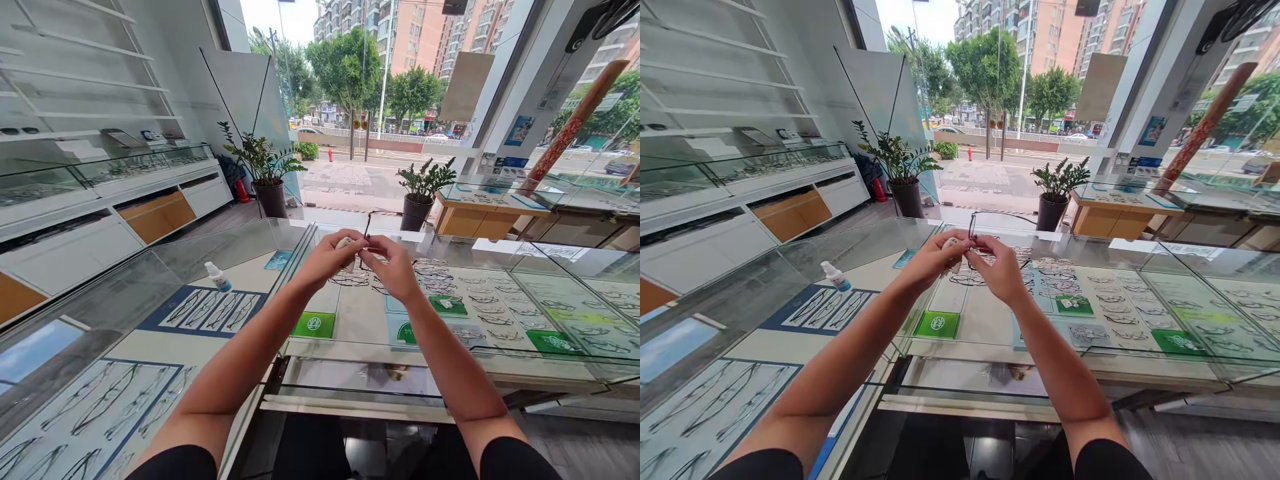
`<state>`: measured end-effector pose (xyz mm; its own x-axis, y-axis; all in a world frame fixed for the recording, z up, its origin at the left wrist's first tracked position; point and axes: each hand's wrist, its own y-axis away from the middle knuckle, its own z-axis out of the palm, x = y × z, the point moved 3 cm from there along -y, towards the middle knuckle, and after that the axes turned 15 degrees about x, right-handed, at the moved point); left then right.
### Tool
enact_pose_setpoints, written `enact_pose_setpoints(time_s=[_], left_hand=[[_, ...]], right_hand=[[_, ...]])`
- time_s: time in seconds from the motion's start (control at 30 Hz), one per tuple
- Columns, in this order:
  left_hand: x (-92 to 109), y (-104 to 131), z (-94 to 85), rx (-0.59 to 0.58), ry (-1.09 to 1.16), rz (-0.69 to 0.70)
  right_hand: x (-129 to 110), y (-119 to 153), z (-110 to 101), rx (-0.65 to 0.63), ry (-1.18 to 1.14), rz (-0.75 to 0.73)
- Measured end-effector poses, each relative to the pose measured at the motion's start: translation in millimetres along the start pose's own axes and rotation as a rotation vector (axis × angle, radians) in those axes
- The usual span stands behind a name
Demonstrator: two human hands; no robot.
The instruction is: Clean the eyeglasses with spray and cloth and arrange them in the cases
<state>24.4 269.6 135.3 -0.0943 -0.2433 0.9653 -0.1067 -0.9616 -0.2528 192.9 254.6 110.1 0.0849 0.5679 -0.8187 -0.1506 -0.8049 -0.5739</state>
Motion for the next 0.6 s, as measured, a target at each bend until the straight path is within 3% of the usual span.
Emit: enact_pose_setpoints(time_s=[0.17, 0.3, 0.4, 0.6], left_hand=[[-26, 16, -18.8, 0.01, -0.052, -0.111], [-74, 15, -51.4, 0.185, -0.073, -0.265], [-111, 15, -81.1, 0.335, -0.247, -0.346], [-155, 20, -123.1, 0.381, -0.38, -0.329]], right_hand=[[13, 20, -11, 0.065, 0.124, 0.014], [51, 29, -27, 0.22, 0.285, -0.066], [82, 35, -37, 0.39, 0.476, -0.189], [117, 47, -51, 0.431, 0.612, -0.326]])
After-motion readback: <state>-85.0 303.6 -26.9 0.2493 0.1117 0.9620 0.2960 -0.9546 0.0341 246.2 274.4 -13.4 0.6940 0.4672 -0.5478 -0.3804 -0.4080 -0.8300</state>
